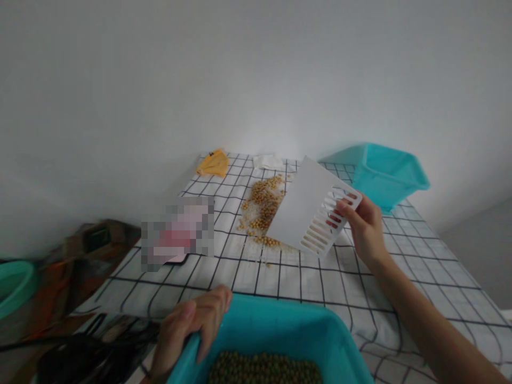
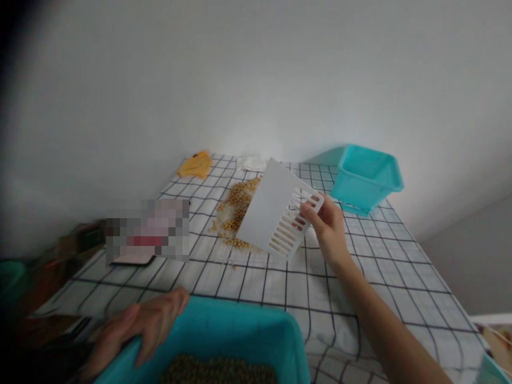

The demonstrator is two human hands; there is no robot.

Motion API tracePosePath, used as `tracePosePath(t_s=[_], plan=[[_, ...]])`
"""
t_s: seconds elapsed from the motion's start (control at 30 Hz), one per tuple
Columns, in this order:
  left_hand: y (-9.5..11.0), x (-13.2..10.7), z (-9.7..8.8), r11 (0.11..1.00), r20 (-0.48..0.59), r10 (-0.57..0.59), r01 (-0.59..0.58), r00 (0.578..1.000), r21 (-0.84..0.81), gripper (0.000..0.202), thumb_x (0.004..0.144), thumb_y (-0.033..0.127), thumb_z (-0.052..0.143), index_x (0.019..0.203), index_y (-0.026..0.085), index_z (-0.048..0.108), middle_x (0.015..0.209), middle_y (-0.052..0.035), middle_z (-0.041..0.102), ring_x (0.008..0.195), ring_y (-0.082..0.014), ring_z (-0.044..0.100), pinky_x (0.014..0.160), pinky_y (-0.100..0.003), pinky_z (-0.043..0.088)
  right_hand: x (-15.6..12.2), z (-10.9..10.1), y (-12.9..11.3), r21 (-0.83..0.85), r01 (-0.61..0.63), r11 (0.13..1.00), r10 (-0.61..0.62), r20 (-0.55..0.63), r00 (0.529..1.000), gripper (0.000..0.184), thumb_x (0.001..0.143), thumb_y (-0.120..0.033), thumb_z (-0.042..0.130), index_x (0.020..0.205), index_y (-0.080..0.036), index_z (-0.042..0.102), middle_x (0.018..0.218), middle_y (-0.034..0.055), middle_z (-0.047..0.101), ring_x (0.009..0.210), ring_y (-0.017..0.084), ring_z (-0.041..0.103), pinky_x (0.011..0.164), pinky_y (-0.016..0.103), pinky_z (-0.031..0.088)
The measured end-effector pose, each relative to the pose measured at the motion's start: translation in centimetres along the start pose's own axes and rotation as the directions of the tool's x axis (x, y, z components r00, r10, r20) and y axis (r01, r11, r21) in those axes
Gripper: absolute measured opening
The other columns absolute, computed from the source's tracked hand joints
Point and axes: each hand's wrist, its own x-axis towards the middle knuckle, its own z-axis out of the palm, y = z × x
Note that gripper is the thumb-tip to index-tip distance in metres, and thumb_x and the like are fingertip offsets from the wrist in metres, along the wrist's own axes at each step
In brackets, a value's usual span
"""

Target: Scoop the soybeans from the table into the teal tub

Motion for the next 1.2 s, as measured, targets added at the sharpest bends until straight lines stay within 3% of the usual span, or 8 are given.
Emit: tracePosePath(t_s=[0.1,0.23,0.37,0.53,0.77,0.87,0.97,1.2], plan=[[-0.1,0.0,-0.1,1.0,0.062,0.006,-0.007,0.998,0.014,0.067,0.11,0.033,0.011,0.051,0.019,0.042,0.045,0.0011,0.047,0.047,-0.0155,0.046,0.067,-0.037,0.045,0.0,-0.1,0.1,0.004,0.002,1.0,-0.002,0.0,1.0,0.014,0.085,-0.037,0.075,0.085,-0.024,0.068,0.078,-0.0005,0.067,0.066,0.017,0.062,0.06,0.03,0.055],[0.1,0.2,0.0,0.999,0.006,0.035,-0.035,0.999,0.002,0.067,0.11,0.033,0.012,0.05,0.019,0.04,0.042,0.0021,0.043,0.044,-0.0145,0.043,0.064,-0.035,0.044,0.0,-0.1,0.1,-0.015,0.021,1.0,-0.021,-0.013,1.0,0.014,0.085,-0.036,0.076,0.086,-0.024,0.068,0.079,0.0002,0.069,0.068,0.018,0.064,0.062,0.031,0.055],[0.4,0.3,0.2,0.999,0.045,0.009,-0.01,0.999,0.031,0.069,0.11,0.035,0.012,0.05,0.019,0.042,0.041,0.0018,0.046,0.043,-0.0147,0.045,0.064,-0.035,0.045,0.0,-0.1,0.0,0.007,-0.005,1.0,0.005,0.005,1.0,0.013,0.084,-0.034,0.077,0.084,-0.024,0.069,0.076,-0.0008,0.067,0.065,0.017,0.063,0.059,0.03,0.055],[0.1,0.2,0.3,0.998,-0.03,0.058,-0.058,0.998,-0.007,0.067,0.109,0.032,0.014,0.049,0.019,0.04,0.039,0.0015,0.042,0.042,-0.0138,0.041,0.061,-0.035,0.043,0.0,-0.1,0.1,0.044,-0.008,0.999,0.009,-0.008,1.0,0.013,0.083,-0.034,0.077,0.085,-0.024,0.069,0.077,-0.0008,0.068,0.066,0.016,0.063,0.06,0.03,0.055],[0.3,0.5,0.3,0.999,0.02,0.036,-0.037,0.999,0.01,0.067,0.11,0.035,0.013,0.05,0.02,0.041,0.041,0.0019,0.044,0.042,-0.0148,0.043,0.061,-0.035,0.044,0.1,-0.1,0.1,0.063,-0.042,0.997,0.043,-0.012,0.999,0.014,0.079,-0.033,0.08,0.082,-0.024,0.07,0.075,-0.0011,0.067,0.063,0.016,0.061,0.058,0.028,0.053],[0.0,0.3,0.2,0.998,0.014,0.054,-0.054,0.998,-0.016,0.066,0.11,0.032,0.013,0.051,0.019,0.041,0.043,0.0026,0.042,0.044,-0.0139,0.042,0.064,-0.034,0.043,0.1,-0.2,-0.1,0.085,-0.068,0.994,0.071,-0.034,0.997,0.015,0.078,-0.033,0.08,0.084,-0.024,0.069,0.077,-0.0008,0.067,0.064,0.015,0.06,0.059,0.028,0.052],[-0.4,0.0,-0.2,1.0,0.079,0.011,-0.009,0.997,-0.024,0.066,0.11,0.033,0.012,0.053,0.019,0.042,0.048,0.0024,0.044,0.05,-0.0142,0.045,0.07,-0.035,0.044,0.2,-0.3,-0.2,0.11,-0.116,0.987,0.121,-0.041,0.992,0.016,0.077,-0.033,0.079,0.081,-0.023,0.067,0.074,-0.0014,0.064,0.063,0.015,0.058,0.06,0.028,0.05],[-0.3,-0.4,-0.5,0.998,0.074,-0.009,0.013,0.997,-0.059,0.065,0.11,0.033,0.011,0.054,0.019,0.042,0.05,0.0024,0.043,0.052,-0.015,0.043,0.071,-0.035,0.042,0.3,-0.2,0.0,0.112,-0.261,0.959,0.257,0.054,0.965,0.018,0.076,-0.033,0.081,0.08,-0.023,0.067,0.074,-0.0016,0.063,0.067,0.015,0.057,0.064,0.028,0.049]])
